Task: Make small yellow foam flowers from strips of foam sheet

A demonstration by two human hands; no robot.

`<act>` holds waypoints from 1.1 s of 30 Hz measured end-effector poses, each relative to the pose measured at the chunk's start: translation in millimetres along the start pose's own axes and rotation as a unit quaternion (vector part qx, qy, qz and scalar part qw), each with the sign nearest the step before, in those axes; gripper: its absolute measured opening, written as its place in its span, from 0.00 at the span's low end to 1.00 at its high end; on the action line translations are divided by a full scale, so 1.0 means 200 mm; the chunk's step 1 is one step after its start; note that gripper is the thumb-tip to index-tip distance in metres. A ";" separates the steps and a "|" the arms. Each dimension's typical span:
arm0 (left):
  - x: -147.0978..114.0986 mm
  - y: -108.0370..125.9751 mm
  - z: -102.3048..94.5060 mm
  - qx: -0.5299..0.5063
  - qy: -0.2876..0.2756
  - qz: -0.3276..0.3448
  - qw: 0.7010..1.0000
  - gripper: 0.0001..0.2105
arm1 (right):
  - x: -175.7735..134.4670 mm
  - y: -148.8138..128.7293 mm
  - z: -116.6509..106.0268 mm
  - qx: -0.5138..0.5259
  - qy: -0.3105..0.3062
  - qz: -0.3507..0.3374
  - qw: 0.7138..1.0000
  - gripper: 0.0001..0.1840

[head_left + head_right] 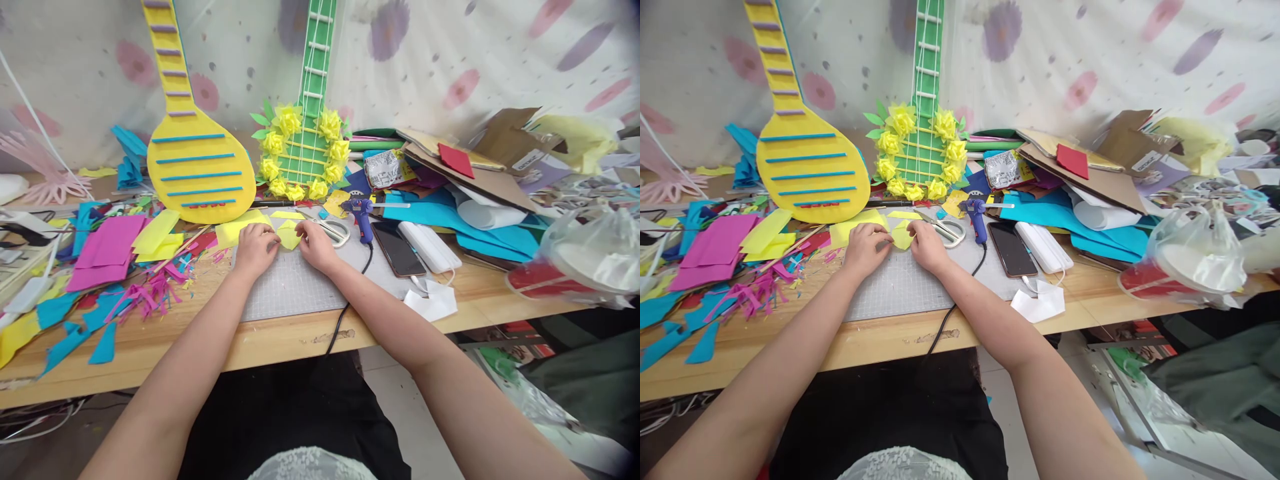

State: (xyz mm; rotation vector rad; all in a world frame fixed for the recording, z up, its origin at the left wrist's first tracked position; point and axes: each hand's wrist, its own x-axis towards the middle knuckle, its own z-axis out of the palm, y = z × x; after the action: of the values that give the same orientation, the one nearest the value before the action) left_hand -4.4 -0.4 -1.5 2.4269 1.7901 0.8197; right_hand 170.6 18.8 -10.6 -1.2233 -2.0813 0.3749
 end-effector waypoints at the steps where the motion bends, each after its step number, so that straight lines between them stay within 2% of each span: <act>1: 0.00 0.02 0.00 0.010 0.002 0.022 1.000 0.07 | -0.01 0.00 -0.01 0.008 0.000 -0.007 1.000 0.16; 5: -0.01 0.07 0.00 0.020 -0.014 0.102 0.994 0.08 | -0.02 0.00 -0.02 0.029 -0.036 -0.010 0.999 0.16; 8: -0.01 0.09 0.01 -0.019 -0.044 0.112 0.993 0.07 | -0.01 0.02 -0.02 0.040 -0.058 0.010 0.997 0.18; 11: -0.01 0.09 0.03 -0.056 -0.059 0.075 0.994 0.07 | 0.00 0.03 -0.03 0.061 -0.068 0.029 0.995 0.18; 15: 0.00 0.08 0.05 -0.092 -0.049 0.000 0.995 0.08 | 0.00 0.05 -0.04 0.084 -0.083 0.052 0.992 0.18; 21: 0.03 0.08 0.08 -0.140 -0.063 -0.070 0.986 0.11 | 0.00 0.05 -0.06 0.103 -0.105 0.052 0.988 0.19; 28: 0.07 0.12 0.05 -0.126 -0.088 -0.112 0.982 0.12 | 0.00 0.05 -0.05 0.103 -0.103 0.056 0.988 0.15; 33: 0.10 0.14 0.03 -0.113 -0.125 -0.111 0.979 0.12 | 0.00 0.04 -0.04 0.104 -0.099 0.054 0.988 0.17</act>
State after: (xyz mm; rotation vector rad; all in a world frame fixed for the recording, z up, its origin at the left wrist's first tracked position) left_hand 27.0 8.7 9.8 2.0413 1.7252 0.6260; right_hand 181.1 23.1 -9.6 -1.2151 -2.0821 0.7718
